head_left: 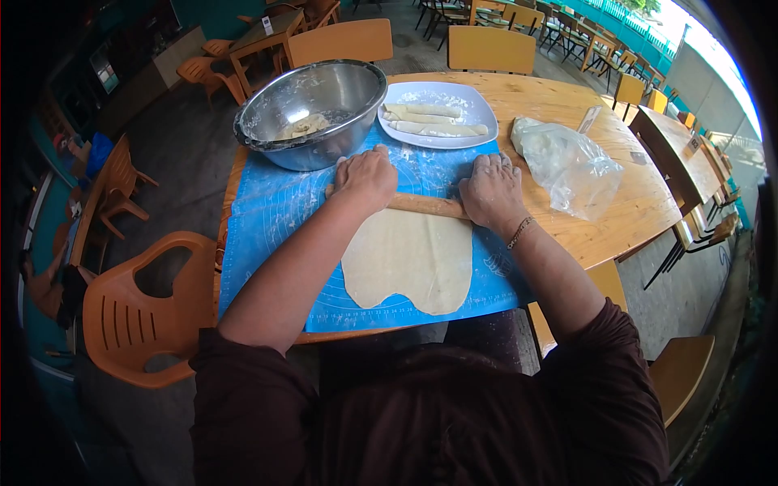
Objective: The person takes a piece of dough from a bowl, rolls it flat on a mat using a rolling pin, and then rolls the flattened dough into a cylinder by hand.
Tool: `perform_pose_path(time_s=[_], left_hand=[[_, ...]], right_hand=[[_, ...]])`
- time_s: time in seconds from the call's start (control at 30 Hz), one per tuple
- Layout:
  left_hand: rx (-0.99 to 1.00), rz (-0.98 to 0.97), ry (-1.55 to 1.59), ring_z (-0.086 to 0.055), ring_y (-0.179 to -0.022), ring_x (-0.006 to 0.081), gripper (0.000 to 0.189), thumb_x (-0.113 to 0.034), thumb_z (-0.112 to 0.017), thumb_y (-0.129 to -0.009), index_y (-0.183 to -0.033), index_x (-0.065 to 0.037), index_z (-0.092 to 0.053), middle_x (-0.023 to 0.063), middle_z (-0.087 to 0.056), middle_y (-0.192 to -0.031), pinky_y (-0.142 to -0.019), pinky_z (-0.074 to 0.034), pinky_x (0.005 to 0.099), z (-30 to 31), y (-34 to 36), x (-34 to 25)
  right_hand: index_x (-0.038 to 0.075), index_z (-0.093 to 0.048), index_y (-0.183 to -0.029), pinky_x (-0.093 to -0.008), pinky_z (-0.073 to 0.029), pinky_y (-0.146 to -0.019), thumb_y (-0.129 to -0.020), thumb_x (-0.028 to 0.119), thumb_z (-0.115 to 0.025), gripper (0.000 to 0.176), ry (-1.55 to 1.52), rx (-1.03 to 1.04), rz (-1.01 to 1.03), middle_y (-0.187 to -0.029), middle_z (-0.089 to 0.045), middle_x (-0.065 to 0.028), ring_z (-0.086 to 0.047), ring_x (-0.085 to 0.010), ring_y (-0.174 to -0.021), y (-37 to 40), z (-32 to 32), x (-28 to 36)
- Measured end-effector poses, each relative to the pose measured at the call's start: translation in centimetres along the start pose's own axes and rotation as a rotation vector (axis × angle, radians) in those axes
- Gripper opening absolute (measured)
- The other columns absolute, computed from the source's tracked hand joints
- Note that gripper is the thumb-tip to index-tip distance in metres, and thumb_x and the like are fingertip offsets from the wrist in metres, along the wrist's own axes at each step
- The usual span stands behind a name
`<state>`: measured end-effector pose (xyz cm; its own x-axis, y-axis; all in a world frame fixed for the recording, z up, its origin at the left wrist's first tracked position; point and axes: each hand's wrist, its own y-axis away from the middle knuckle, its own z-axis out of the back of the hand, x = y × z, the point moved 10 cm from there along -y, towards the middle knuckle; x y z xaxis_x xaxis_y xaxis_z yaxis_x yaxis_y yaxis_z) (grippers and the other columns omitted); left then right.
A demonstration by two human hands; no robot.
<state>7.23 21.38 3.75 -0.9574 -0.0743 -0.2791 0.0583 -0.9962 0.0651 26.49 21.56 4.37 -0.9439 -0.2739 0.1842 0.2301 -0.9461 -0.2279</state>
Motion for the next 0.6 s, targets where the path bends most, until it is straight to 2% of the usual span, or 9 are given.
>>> perform_pose_path(time_s=[0.07, 0.17, 0.2, 0.27, 0.3, 0.37, 0.4, 0.47, 0.6], left_hand=[[-0.023, 0.021, 0.018, -0.048, -0.129, 0.0388, 0.042, -0.021, -0.029, -0.099, -0.121, 0.004, -0.055, 0.0279, -0.057, -0.129, -0.111, -0.029, 0.0542, 0.1, -0.7, 0.1], [-0.124, 0.073, 0.108, -0.052, -0.124, 0.039, 0.041, -0.023, -0.03, -0.101, -0.116, 0.003, -0.058, 0.0282, -0.058, -0.124, -0.11, -0.031, 0.053, -1.1, -2.6, 1.8], [-0.124, 0.069, 0.106, -0.052, -0.124, 0.039, 0.041, -0.023, -0.03, -0.101, -0.116, 0.003, -0.058, 0.0282, -0.058, -0.124, -0.11, -0.031, 0.053, -0.8, -2.1, 1.7], [-0.299, -0.243, -0.01, -0.062, -0.099, 0.0413, 0.032, -0.025, -0.042, -0.1, -0.102, 0.003, -0.057, 0.0255, -0.066, -0.099, -0.092, -0.044, 0.0523, 1.2, 0.0, -1.3], [-0.303, -0.245, -0.01, -0.062, -0.099, 0.0413, 0.032, -0.025, -0.042, -0.1, -0.102, 0.003, -0.057, 0.0255, -0.066, -0.099, -0.092, -0.044, 0.0523, 1.7, 0.9, -1.5], [-0.227, -0.292, -0.068, -0.054, -0.115, 0.0386, 0.041, -0.033, -0.041, -0.102, -0.111, 0.003, -0.058, 0.0246, -0.06, -0.116, -0.1, -0.039, 0.0489, 1.4, 3.0, -2.0], [-0.229, -0.29, -0.068, -0.054, -0.115, 0.0386, 0.041, -0.033, -0.041, -0.102, -0.111, 0.003, -0.058, 0.0246, -0.06, -0.116, -0.1, -0.039, 0.0489, 1.3, 3.8, -1.8], [-0.169, -0.336, -0.15, -0.032, -0.139, 0.0383, 0.052, -0.04, -0.037, -0.103, -0.133, 0.002, -0.05, 0.0248, -0.041, -0.143, -0.114, -0.026, 0.0474, 0.3, 5.5, -1.7], [-0.214, -0.361, -0.203, -0.013, -0.148, 0.0388, 0.066, -0.045, -0.033, -0.103, -0.149, 0.002, -0.031, 0.0244, -0.023, -0.156, -0.121, -0.009, 0.0496, -0.2, 9.0, -1.1]], right_hand=[[-0.004, -0.06, -0.104, -0.0516, -0.036, -0.1, -0.086, 0.023, -0.052, 0.034, 0.009, -0.08, -0.008, -0.117, -0.059, -0.0256, -0.05, -0.0428, -0.118, -0.5, 1.0, -0.3], [-0.002, -0.06, -0.092, -0.0505, -0.039, -0.091, -0.086, 0.023, -0.051, 0.027, 0.064, -0.283, 0.044, -0.105, -0.062, -0.0223, -0.054, -0.0397, -0.105, -1.0, 0.8, -0.8], [-0.002, -0.06, -0.092, -0.0505, -0.039, -0.091, -0.086, 0.023, -0.051, 0.027, 0.064, -0.285, 0.04, -0.105, -0.062, -0.0223, -0.054, -0.0397, -0.105, -0.7, 1.5, -0.5], [-0.005, -0.059, -0.112, -0.0531, -0.037, -0.101, -0.091, 0.029, -0.049, 0.042, 0.019, -0.115, 0.028, -0.122, -0.057, -0.0287, -0.049, -0.0449, -0.121, -0.4, 1.3, 0.1], [-0.005, -0.059, -0.112, -0.0531, -0.037, -0.101, -0.091, 0.029, -0.049, 0.042, 0.02, -0.119, 0.028, -0.122, -0.057, -0.0287, -0.049, -0.0449, -0.121, 0.1, 1.1, 0.1], [-0.006, -0.046, -0.137, -0.0553, -0.029, -0.111, -0.096, 0.038, -0.045, 0.06, 0.026, -0.251, 0.125, -0.141, -0.043, -0.0343, -0.034, -0.0495, -0.137, 2.3, 1.2, 1.2], [-0.003, -0.029, -0.15, -0.0551, -0.016, -0.118, -0.098, 0.045, -0.042, 0.072, 0.013, -0.047, 0.087, -0.152, -0.027, -0.035, -0.018, -0.0504, -0.145, 2.7, 0.8, 1.4], [-0.004, -0.028, -0.15, -0.0557, -0.015, -0.118, -0.099, 0.046, -0.04, 0.072, -0.001, -0.092, 0.113, -0.152, -0.026, -0.035, -0.018, -0.0505, -0.145, 4.2, 0.6, 1.7], [-0.004, -0.023, -0.152, -0.0577, -0.009, -0.118, -0.101, 0.048, -0.036, 0.074, -0.021, -0.115, 0.187, -0.156, -0.018, -0.034, -0.011, -0.0497, -0.146, 7.6, 1.3, 2.9]])
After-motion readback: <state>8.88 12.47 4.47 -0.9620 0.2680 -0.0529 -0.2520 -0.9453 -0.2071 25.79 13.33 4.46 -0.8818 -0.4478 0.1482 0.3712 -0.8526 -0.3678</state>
